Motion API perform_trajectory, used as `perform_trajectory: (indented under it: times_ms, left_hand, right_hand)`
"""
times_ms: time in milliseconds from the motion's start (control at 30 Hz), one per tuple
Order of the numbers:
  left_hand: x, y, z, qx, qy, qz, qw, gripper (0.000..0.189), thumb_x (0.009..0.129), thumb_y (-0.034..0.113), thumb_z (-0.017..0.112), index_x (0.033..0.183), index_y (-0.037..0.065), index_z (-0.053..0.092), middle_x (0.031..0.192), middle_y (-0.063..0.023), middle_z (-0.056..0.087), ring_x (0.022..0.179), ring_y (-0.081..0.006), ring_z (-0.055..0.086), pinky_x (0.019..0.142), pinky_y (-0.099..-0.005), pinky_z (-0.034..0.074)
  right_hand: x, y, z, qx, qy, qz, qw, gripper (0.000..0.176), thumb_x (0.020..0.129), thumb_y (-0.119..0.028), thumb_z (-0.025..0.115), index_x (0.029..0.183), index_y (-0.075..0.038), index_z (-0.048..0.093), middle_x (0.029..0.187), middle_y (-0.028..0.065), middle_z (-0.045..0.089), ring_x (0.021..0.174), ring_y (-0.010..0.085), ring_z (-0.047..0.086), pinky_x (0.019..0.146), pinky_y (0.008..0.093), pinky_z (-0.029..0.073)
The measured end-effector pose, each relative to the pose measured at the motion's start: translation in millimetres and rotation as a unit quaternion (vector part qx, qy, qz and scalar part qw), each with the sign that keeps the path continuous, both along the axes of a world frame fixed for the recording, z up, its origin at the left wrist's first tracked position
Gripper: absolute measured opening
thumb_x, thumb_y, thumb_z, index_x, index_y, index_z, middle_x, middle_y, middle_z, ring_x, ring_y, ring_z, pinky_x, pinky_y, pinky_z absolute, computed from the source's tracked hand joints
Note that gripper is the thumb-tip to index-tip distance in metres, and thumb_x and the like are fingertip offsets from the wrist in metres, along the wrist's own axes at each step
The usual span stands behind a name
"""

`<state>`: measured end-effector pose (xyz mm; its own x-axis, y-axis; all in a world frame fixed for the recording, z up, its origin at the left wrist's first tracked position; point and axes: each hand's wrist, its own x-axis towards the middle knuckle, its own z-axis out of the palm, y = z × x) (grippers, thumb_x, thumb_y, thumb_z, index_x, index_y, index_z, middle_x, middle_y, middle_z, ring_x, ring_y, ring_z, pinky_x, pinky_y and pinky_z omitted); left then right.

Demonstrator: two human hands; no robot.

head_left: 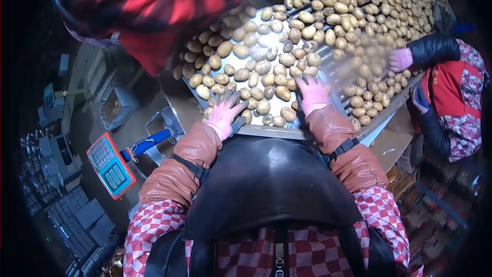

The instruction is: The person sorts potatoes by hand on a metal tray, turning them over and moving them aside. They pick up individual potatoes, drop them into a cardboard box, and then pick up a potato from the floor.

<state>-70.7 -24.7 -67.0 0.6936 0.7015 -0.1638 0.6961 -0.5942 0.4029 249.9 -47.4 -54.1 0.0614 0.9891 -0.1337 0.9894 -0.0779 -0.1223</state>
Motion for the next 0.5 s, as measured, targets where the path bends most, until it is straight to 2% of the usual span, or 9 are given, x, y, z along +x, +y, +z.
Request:
perform_trajectory:
  times_ms: [100,133,167,233,267,300,367,433,500]
  left_hand:
    - [-8,-2,-9,0.011,-0.001,-0.011,1.000,0.060,0.085,0.038,0.069,0.141,0.025,0.052,0.155,-0.0115,0.036,0.146,-0.0377,0.029,0.117,-0.0655,0.019]
    - [-9,-2,-14,0.000,0.008,0.000,1.000,0.060,0.085,0.039,0.069,0.142,0.026,0.051,0.155,-0.0115,0.036,0.146,-0.0385,0.028,0.116,-0.0653,0.018]
    - [-8,2,-12,-0.002,0.005,-0.001,1.000,0.060,0.085,0.039,0.069,0.142,0.026,0.051,0.155,-0.0115,0.036,0.146,-0.0385,0.028,0.116,-0.0653,0.018]
    - [-5,15,-5,0.050,0.052,0.044,0.996,0.059,0.088,0.039,0.067,0.143,0.025,0.049,0.154,-0.0102,0.038,0.146,-0.0393,0.027,0.117,-0.0640,0.017]
    - [-5,21,-11,0.071,0.026,0.091,0.993,0.058,0.089,0.035,0.065,0.143,0.023,0.049,0.152,-0.0119,0.040,0.144,-0.0407,0.029,0.116,-0.0624,0.018]
    - [-2,27,-15,0.130,0.053,0.123,0.982,0.054,0.089,0.031,0.065,0.140,0.020,0.052,0.148,-0.0123,0.044,0.141,-0.0392,0.034,0.114,-0.0624,0.021]
    - [16,52,-3,0.163,0.027,0.170,0.972,0.049,0.088,0.025,0.065,0.136,0.020,0.055,0.144,-0.0118,0.049,0.135,-0.0396,0.041,0.110,-0.0593,0.030]
    - [42,83,-1,0.156,-0.067,0.103,0.980,0.046,0.088,0.019,0.064,0.133,0.019,0.057,0.142,-0.0088,0.052,0.130,-0.0373,0.047,0.106,-0.0521,0.039]
    - [84,109,10,0.110,-0.086,0.046,0.989,0.045,0.089,0.015,0.061,0.134,0.019,0.056,0.140,-0.0107,0.053,0.126,-0.0360,0.052,0.101,-0.0461,0.045]
  right_hand:
    - [44,7,-27,0.023,0.209,0.034,0.977,0.044,0.083,-0.014,0.067,0.126,-0.020,0.064,0.124,0.0155,0.064,0.116,0.0349,0.060,0.102,0.0415,0.048]
    - [46,5,-25,0.039,0.294,-0.053,0.954,0.041,0.087,-0.013,0.066,0.128,-0.017,0.063,0.124,0.0166,0.064,0.116,0.0363,0.060,0.103,0.0410,0.047]
    - [72,10,-113,0.064,0.515,-0.238,0.821,0.043,0.089,-0.010,0.066,0.131,-0.013,0.061,0.124,0.0191,0.063,0.117,0.0381,0.060,0.104,0.0414,0.046]
    - [81,5,-77,0.143,0.417,-0.196,0.876,0.042,0.090,-0.006,0.066,0.132,-0.010,0.061,0.122,0.0188,0.064,0.114,0.0328,0.063,0.100,0.0376,0.049]
    - [105,2,-115,0.129,0.519,-0.273,0.800,0.040,0.092,-0.005,0.066,0.132,-0.009,0.061,0.121,0.0167,0.065,0.111,0.0259,0.064,0.098,0.0343,0.050]
    - [57,-13,10,0.188,0.407,-0.245,0.860,0.039,0.094,-0.007,0.065,0.133,-0.006,0.061,0.121,0.0132,0.065,0.110,0.0211,0.063,0.096,0.0319,0.050]
    - [107,-46,-50,0.168,0.568,-0.273,0.758,0.037,0.095,-0.008,0.065,0.131,-0.002,0.061,0.122,0.0129,0.066,0.110,0.0200,0.063,0.097,0.0326,0.050]
    - [116,-73,-48,0.159,0.552,-0.321,0.753,0.036,0.095,-0.009,0.066,0.129,0.001,0.062,0.119,0.0119,0.069,0.109,0.0181,0.064,0.096,0.0312,0.050]
    - [104,-94,-41,0.151,0.616,-0.370,0.678,0.033,0.095,-0.009,0.066,0.127,0.000,0.064,0.114,0.0110,0.071,0.106,0.0164,0.065,0.096,0.0294,0.050]
